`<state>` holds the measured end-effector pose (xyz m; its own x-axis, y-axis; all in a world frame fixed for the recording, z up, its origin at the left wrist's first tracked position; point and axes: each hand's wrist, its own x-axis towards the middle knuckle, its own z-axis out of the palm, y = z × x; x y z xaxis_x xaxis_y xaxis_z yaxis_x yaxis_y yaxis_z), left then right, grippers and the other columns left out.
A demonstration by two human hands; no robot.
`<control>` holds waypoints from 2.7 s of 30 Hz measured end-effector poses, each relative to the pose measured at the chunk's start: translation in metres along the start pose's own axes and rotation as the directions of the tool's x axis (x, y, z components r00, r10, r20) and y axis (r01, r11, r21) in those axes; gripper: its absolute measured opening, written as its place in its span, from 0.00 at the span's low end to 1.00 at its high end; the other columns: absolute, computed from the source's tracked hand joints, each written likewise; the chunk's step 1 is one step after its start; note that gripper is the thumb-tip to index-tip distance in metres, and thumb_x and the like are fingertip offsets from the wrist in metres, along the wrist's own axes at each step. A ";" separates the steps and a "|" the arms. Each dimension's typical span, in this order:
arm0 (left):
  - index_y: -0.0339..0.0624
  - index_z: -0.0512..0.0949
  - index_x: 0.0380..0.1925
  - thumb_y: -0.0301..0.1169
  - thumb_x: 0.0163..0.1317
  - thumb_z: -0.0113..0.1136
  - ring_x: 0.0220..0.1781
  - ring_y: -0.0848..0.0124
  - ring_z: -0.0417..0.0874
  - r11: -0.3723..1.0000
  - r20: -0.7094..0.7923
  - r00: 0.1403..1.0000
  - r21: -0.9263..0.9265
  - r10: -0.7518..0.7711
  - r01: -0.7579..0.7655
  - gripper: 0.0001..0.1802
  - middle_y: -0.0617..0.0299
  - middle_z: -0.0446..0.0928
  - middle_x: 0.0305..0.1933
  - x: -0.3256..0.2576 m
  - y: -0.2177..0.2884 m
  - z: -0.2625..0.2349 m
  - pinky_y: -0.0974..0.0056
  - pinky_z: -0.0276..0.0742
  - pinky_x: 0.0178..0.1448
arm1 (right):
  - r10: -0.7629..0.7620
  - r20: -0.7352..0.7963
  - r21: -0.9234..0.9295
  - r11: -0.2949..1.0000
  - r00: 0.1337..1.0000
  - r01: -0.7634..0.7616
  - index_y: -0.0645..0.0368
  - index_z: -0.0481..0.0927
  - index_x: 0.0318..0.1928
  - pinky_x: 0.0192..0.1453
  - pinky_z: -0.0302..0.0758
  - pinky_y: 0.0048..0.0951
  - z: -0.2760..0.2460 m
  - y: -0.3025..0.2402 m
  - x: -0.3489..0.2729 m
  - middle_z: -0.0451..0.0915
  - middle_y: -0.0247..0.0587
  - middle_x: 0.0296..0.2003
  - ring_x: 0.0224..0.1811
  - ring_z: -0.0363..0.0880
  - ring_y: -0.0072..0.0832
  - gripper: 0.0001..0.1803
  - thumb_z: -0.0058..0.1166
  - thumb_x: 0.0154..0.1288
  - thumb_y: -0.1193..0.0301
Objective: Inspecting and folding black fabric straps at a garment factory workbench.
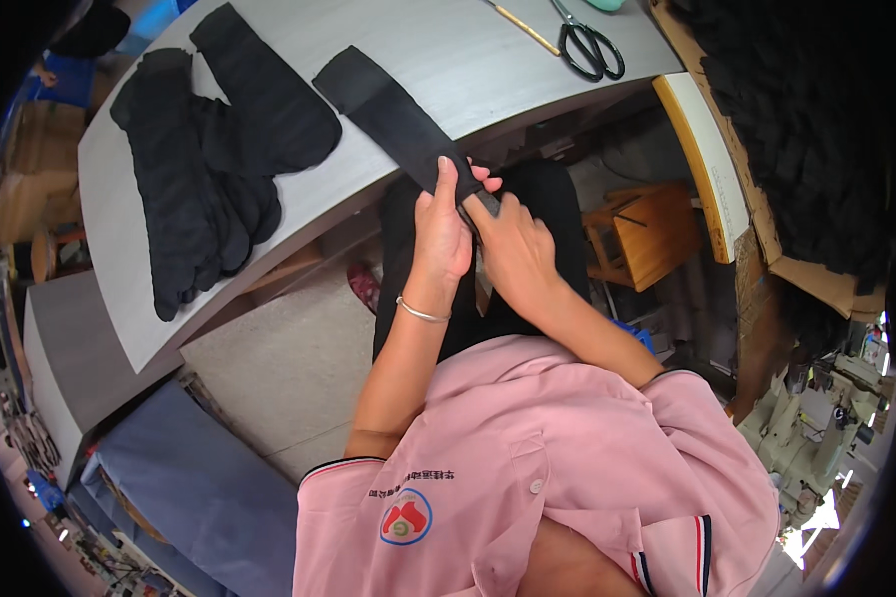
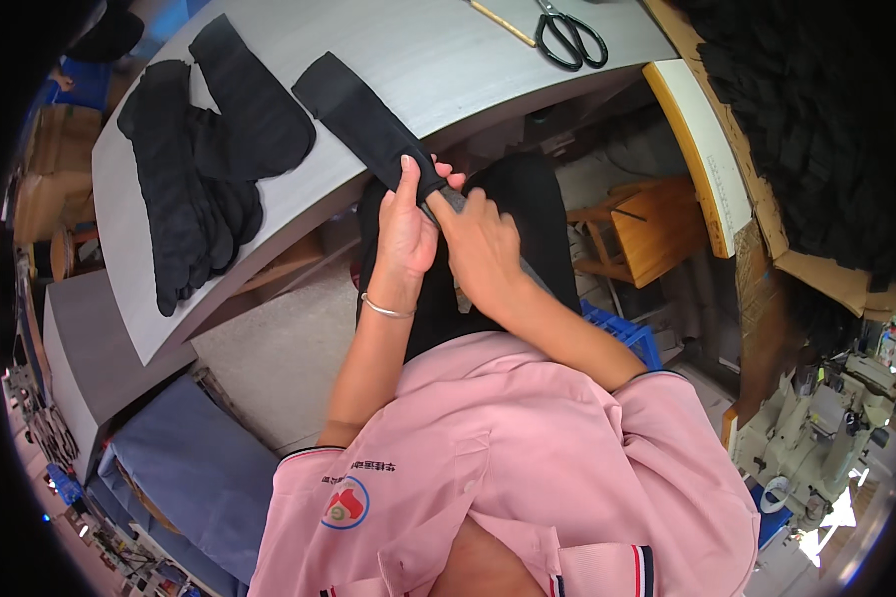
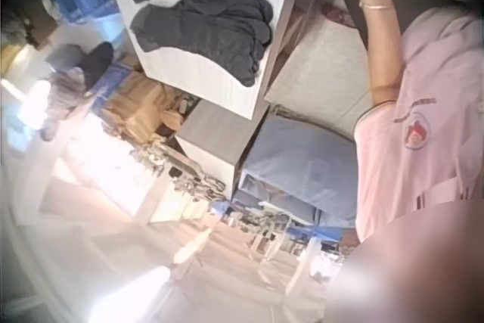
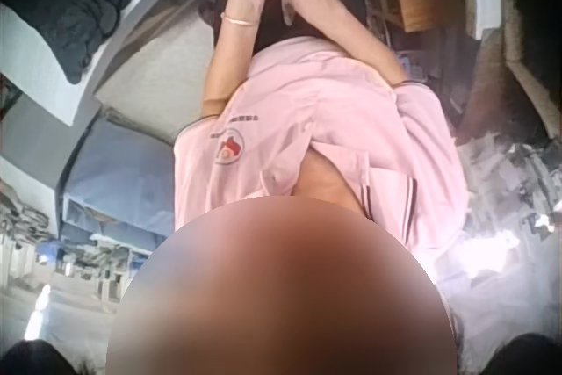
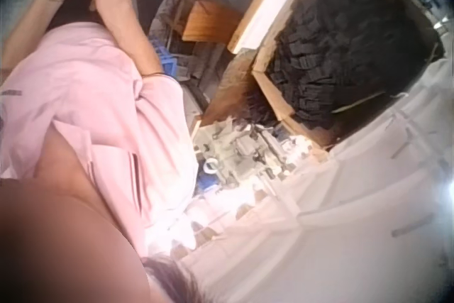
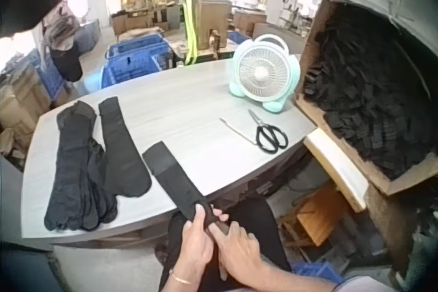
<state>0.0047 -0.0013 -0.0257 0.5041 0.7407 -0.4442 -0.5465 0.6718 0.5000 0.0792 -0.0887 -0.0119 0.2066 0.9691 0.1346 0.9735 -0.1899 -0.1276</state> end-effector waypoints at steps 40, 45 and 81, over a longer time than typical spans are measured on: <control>0.37 0.79 0.40 0.44 0.71 0.60 0.38 0.67 0.84 0.998 0.010 1.000 0.054 0.018 -0.019 0.18 0.56 0.82 0.38 -0.002 -0.009 -0.002 0.62 0.82 0.44 | 0.007 0.025 -0.019 1.000 1.000 -0.007 0.54 0.75 0.54 0.28 0.80 0.36 0.010 -0.008 0.006 0.75 0.50 0.34 0.32 0.82 0.41 0.20 0.57 0.59 0.73; 0.34 0.78 0.43 0.43 0.71 0.60 0.40 0.66 0.84 1.000 0.083 0.997 0.011 -0.006 0.005 0.19 0.53 0.83 0.42 -0.003 0.000 -0.002 0.62 0.82 0.48 | 0.031 0.112 0.118 0.992 0.993 -0.045 0.54 0.75 0.52 0.30 0.80 0.46 0.011 -0.004 0.035 0.77 0.58 0.34 0.33 0.83 0.49 0.16 0.54 0.63 0.73; 0.31 0.77 0.49 0.36 0.67 0.66 0.44 0.62 0.87 0.998 0.096 0.994 0.032 -0.055 0.052 0.19 0.52 0.83 0.43 -0.012 0.042 0.000 0.57 0.87 0.50 | 0.089 -0.010 0.821 0.569 0.996 -0.043 0.63 0.83 0.51 0.46 0.78 0.24 -0.062 0.033 0.020 0.84 0.44 0.49 0.42 0.83 0.23 0.16 0.60 0.67 0.67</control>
<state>-0.0247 0.0175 0.0004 0.5954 0.6984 -0.3971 -0.4978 0.7087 0.5000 0.1219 -0.0855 0.0472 0.2937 0.9467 0.1324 0.4648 -0.0204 -0.8852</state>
